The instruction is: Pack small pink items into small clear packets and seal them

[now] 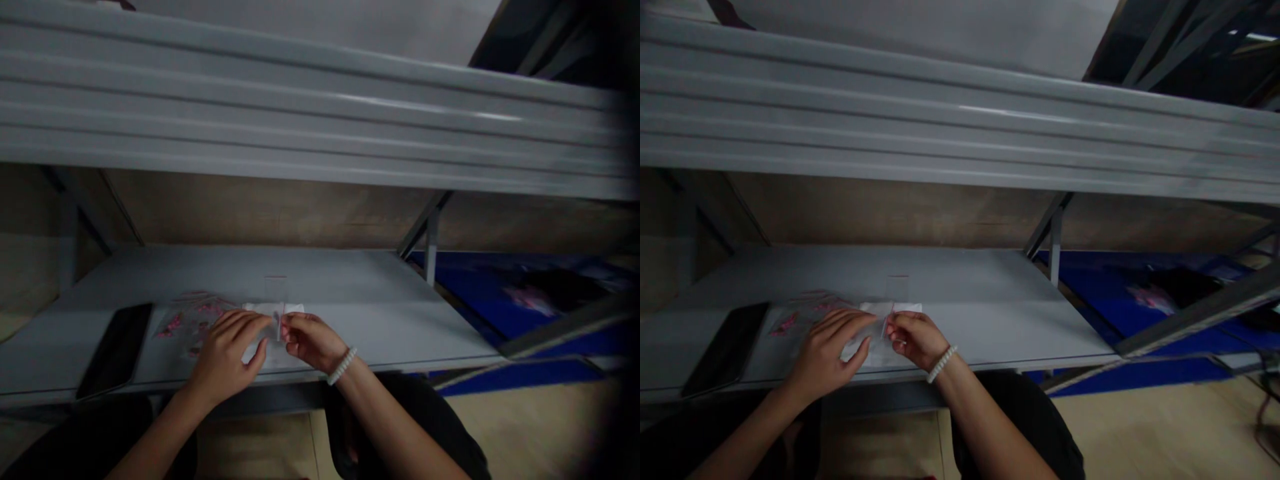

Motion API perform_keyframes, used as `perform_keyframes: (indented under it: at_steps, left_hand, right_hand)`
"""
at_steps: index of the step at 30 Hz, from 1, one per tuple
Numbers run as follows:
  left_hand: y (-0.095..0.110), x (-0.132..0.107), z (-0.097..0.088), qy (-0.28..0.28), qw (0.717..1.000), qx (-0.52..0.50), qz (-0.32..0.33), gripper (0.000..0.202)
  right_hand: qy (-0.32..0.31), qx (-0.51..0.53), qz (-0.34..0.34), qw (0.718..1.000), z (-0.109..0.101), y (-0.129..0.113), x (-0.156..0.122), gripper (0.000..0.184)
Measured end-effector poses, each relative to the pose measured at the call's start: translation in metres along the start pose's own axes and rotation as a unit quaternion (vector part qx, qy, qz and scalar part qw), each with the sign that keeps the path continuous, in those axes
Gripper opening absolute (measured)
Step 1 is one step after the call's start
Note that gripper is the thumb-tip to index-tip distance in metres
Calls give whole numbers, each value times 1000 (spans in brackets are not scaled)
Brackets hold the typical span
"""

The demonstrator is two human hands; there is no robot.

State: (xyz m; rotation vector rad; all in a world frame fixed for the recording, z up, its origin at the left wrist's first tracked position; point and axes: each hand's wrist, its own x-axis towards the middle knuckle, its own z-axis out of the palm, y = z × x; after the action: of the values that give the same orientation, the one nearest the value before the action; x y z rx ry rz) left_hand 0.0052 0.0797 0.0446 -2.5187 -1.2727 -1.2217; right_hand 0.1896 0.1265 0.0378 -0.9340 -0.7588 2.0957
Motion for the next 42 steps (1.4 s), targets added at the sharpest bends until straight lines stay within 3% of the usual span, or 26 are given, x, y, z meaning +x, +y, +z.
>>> perform_keyframes:
  at_steps: [2,6,12,22,27,31,35,36,38,40,42]
  left_hand:
    - [5,2,0,-5,995,-59,-79,30]
    - [11,6,3,-16,965,-182,-188,6]
    - [7,8,8,-111,890,-338,-287,10]
    - [2,5,8,-148,845,-392,-334,9]
    - [5,2,10,-159,827,-407,-354,20]
    - [10,5,9,-112,782,-484,-375,18]
    - [12,11,6,-62,709,-559,-425,18]
    - [11,12,5,-53,702,-562,-433,18]
    - [7,13,2,-48,731,-524,-434,18]
    - [3,14,-1,-62,792,-438,-421,20]
    - [0,14,-5,-87,845,-345,-400,23]
  right_hand:
    - [-1,-20,-23,1000,2,1,-2,26]
    - [-8,-53,-46,998,11,6,-5,28]
    - [-10,-92,-76,993,18,12,-4,31]
    - [-20,-204,-155,967,12,17,-1,27]
    - [-74,-201,-162,963,16,15,-5,27]
    - [-133,-95,-118,980,23,16,-10,26]
    - [-132,-21,-124,983,29,16,-12,24]
    - [-124,-17,-126,984,30,15,-11,23]
    - [-92,-44,-133,986,29,12,-9,21]
    - [-28,-139,-158,977,26,8,-5,17]
    - [53,-281,-212,934,23,5,-3,14]
